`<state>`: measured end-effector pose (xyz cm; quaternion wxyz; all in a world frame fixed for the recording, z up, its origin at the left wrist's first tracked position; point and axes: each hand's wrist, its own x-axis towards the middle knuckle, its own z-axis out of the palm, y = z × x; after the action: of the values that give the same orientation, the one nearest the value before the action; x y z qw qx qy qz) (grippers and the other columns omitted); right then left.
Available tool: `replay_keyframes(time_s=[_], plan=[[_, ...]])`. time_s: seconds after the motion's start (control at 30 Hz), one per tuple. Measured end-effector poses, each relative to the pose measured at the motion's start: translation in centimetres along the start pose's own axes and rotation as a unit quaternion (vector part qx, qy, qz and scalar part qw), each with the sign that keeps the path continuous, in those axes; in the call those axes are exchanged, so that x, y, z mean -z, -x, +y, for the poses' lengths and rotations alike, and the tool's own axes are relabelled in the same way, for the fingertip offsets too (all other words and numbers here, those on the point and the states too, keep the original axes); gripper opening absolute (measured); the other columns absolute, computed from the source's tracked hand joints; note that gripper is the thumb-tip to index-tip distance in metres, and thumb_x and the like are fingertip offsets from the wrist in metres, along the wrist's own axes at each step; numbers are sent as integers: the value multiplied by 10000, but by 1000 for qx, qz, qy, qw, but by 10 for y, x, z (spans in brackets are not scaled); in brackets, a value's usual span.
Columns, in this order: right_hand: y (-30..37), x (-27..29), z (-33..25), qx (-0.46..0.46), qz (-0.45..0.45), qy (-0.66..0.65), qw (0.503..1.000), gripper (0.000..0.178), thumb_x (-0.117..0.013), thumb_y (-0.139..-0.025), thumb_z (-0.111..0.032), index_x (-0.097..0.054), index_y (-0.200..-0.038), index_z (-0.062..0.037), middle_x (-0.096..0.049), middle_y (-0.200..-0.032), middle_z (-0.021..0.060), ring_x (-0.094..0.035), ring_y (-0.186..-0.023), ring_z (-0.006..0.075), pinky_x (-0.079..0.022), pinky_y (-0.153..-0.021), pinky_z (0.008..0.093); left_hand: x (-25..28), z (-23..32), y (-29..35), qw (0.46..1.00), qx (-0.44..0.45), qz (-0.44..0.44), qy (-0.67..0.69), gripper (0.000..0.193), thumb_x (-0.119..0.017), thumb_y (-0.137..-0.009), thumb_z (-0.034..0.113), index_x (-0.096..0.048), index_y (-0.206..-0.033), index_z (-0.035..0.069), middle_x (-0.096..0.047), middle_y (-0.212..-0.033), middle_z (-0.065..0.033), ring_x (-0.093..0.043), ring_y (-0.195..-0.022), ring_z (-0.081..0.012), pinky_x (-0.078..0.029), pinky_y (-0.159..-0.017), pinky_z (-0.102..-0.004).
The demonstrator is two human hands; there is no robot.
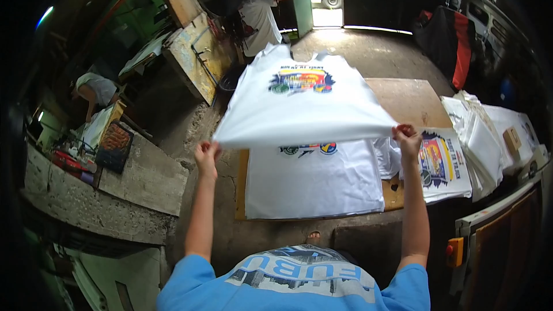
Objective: The recorder is preparing and aligning white t-shirts for printing on a heat press or similar machine.
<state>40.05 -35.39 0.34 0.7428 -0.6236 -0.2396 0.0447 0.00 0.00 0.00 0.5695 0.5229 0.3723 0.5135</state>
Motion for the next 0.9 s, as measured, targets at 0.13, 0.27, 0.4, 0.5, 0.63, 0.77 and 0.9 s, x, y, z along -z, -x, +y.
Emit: replay_keyframes(time_s=[0.13, 0.27, 0.4, 0.5, 0.63, 0.77, 0.9], plan=[[69, 9, 92, -99, 13, 45, 994, 110, -641, -714, 9, -545, -718, -44, -571, -625, 16, -517, -533, 69, -426, -471, 210, 75, -115, 47, 995, 11, 50, -83, 191, -625, -750, 45, -455, -825, 88, -432, -737, 21, -447, -594, -74, -428, -514, -212], [128, 48, 136, -168, 62, 188, 966, 128, -656, -667, 22, -546, -687, -40, -562, -597, 19, -510, -497, 78, -432, -444, 220, 76, -161, 118, 985, 100, 23, -140, 159, -598, -748, -16, -458, -768, 55, -435, -635, 13, -419, -513, -72, -402, -482, -220], [151, 66, 155, -162, 76, 253, 951, 133, -649, -638, 42, -540, -667, -28, -560, -583, 31, -520, -499, 85, -421, -418, 228, 90, -177, 150, 962, 108, -3, -251, 143, -595, -742, -35, -468, -739, 30, -468, -655, -4, -467, -577, -76, -458, -497, -229], [160, 71, 142, -186, 90, 293, 934, 131, -673, -614, 13, -554, -653, -26, -575, -582, 44, -539, -529, 107, -438, -518, 254, 86, -170, 162, 970, 157, -9, -184, 127, -579, -751, -44, -475, -744, 27, -473, -674, -11, -479, -587, -82, -497, -521, -238], [167, 66, 120, -147, 93, 349, 921, 130, -672, -608, -2, -556, -662, -19, -581, -591, 79, -567, -545, 161, -446, -534, 286, 89, -165, 162, 963, 161, -35, -214, 117, -569, -752, -51, -478, -746, 22, -477, -685, -22, -498, -600, -94, -521, -540, -247], [182, 65, 128, -122, 79, 359, 922, 72, -621, -632, 8, -561, -671, -4, -587, -626, 132, -594, -587, 249, -461, -557, 324, 104, -174, 165, 947, 148, -58, -279, 87, -565, -747, -19, -483, -752, 12, -517, -648, -52, -542, -560, -128, -517, -488, -269], [235, 81, 121, -74, 29, 415, 906, 48, -570, -666, -18, -582, -711, -28, -566, -716, 154, -563, -708, 300, -447, -645, 378, 91, -178, 171, 715, 317, -309, -541, 177, -535, -757, 155, -506, -767, -19, -540, -522, -88, -570, -425, -198, -461, -392, -302]])
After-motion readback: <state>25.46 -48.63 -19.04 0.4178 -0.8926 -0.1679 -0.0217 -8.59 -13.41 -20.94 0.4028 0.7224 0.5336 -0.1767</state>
